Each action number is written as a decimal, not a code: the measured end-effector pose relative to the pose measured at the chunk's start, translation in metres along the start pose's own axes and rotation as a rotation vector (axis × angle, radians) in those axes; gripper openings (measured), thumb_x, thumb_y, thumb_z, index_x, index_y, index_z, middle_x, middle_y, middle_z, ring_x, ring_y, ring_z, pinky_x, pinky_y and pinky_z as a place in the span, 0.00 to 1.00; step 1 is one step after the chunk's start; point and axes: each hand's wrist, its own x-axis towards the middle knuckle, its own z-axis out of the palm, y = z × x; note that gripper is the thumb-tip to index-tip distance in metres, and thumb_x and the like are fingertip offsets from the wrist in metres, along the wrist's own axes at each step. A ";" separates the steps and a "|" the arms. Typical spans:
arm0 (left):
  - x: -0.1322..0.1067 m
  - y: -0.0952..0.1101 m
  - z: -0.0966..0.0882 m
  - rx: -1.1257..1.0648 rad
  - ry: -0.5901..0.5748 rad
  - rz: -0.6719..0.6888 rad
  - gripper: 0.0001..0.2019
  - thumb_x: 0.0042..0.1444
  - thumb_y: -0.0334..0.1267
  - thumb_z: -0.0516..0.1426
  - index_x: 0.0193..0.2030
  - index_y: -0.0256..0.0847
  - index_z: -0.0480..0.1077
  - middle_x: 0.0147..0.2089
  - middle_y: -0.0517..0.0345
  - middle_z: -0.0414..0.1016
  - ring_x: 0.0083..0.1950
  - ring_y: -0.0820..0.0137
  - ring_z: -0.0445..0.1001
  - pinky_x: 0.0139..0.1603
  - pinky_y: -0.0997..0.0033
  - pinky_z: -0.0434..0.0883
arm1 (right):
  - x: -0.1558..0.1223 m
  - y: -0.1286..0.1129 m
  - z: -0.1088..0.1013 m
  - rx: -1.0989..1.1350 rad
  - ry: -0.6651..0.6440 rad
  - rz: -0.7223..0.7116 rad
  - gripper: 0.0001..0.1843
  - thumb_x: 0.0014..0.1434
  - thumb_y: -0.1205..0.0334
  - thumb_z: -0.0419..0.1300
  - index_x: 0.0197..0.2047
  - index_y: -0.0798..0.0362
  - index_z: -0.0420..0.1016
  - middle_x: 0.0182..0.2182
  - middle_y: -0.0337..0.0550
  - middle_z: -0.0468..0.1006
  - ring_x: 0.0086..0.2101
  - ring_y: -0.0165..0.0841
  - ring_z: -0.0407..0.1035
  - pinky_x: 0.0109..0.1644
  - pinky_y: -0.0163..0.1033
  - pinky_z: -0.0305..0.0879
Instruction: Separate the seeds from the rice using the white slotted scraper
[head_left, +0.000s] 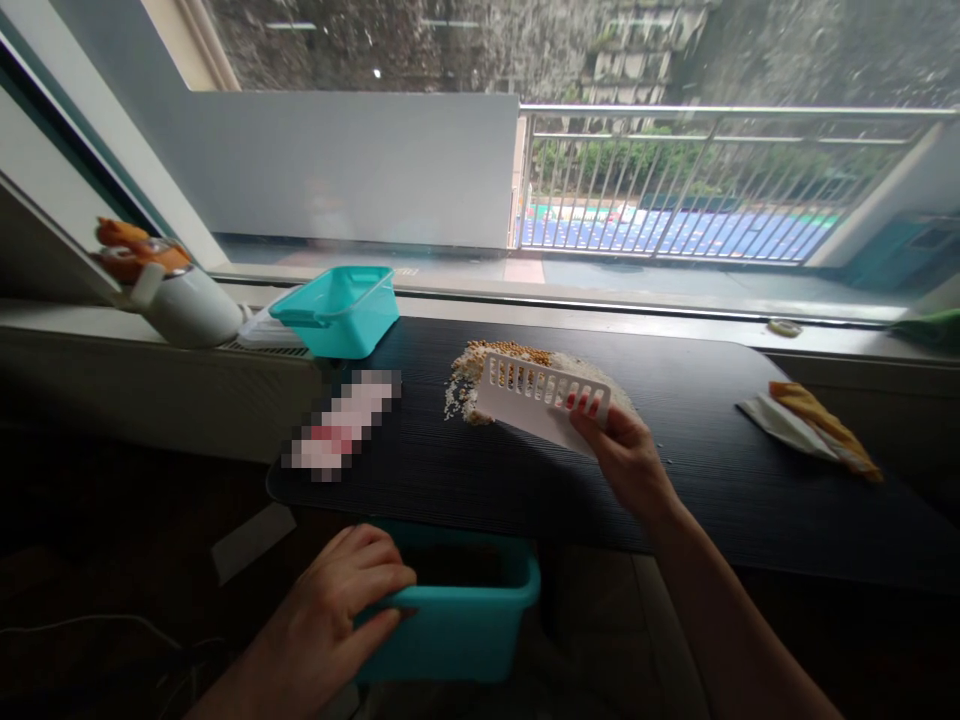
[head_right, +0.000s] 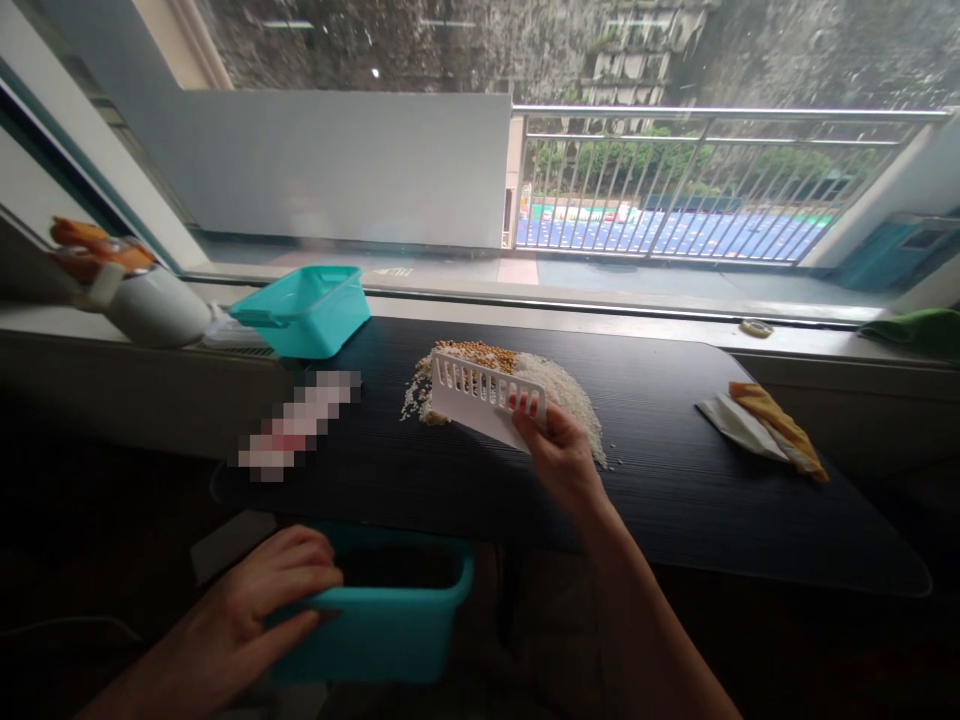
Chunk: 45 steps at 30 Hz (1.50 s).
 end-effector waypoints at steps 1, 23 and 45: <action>0.000 0.000 0.000 0.007 0.006 0.008 0.08 0.55 0.31 0.57 0.38 0.47 0.76 0.41 0.57 0.75 0.45 0.63 0.71 0.45 0.69 0.70 | -0.002 -0.002 -0.001 0.003 0.004 0.003 0.18 0.49 0.49 0.69 0.40 0.50 0.83 0.34 0.41 0.83 0.35 0.37 0.75 0.42 0.42 0.70; 0.005 0.008 0.005 -0.040 -0.056 0.016 0.08 0.60 0.30 0.53 0.40 0.45 0.73 0.42 0.56 0.71 0.48 0.64 0.68 0.49 0.66 0.68 | -0.072 -0.018 -0.043 0.001 0.030 0.156 0.14 0.46 0.51 0.72 0.34 0.48 0.83 0.37 0.44 0.83 0.42 0.42 0.75 0.52 0.48 0.69; 0.006 0.007 0.005 -0.027 -0.037 0.005 0.10 0.57 0.29 0.54 0.39 0.46 0.75 0.41 0.57 0.73 0.47 0.64 0.69 0.48 0.67 0.69 | -0.004 -0.011 0.001 -0.013 0.028 -0.010 0.17 0.48 0.49 0.69 0.40 0.48 0.83 0.38 0.41 0.84 0.42 0.41 0.76 0.51 0.49 0.69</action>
